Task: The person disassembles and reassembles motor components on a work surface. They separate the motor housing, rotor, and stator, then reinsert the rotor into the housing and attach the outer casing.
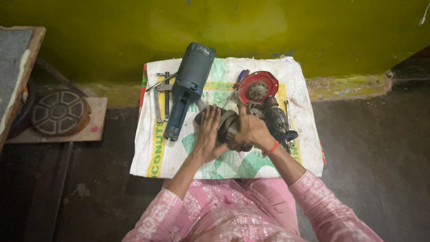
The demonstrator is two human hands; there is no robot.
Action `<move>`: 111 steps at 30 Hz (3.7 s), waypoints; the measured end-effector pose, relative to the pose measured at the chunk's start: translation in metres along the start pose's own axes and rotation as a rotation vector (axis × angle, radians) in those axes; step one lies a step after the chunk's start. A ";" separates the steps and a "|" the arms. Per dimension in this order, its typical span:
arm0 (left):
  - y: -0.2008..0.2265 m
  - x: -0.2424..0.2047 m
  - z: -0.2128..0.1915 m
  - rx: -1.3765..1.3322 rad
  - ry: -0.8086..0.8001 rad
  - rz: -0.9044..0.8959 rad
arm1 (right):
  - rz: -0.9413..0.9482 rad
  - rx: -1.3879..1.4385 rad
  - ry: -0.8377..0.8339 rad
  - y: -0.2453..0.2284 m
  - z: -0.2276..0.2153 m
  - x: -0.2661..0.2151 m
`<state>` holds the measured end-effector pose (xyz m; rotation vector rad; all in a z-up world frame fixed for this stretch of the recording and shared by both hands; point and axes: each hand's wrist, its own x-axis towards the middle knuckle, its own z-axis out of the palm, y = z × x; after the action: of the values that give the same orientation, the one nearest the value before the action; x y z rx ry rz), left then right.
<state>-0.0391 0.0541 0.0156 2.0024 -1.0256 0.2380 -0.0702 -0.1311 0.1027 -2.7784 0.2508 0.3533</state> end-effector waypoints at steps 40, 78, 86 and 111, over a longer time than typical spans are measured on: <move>0.042 -0.045 0.051 -0.222 0.340 -0.391 | -0.301 0.280 0.636 0.042 0.070 -0.037; 0.047 -0.041 0.064 -1.249 0.207 -0.532 | -0.038 1.370 0.167 0.103 0.126 -0.068; 0.031 -0.034 0.059 -0.887 0.053 -0.454 | -0.032 1.316 0.004 0.110 0.122 -0.058; 0.025 -0.032 0.074 -0.172 0.166 -0.123 | -0.471 0.950 0.189 0.093 0.088 -0.031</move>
<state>-0.0925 0.0089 -0.0314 1.8491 -0.7883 0.2368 -0.1380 -0.1831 0.0024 -1.8379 -0.1674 -0.1340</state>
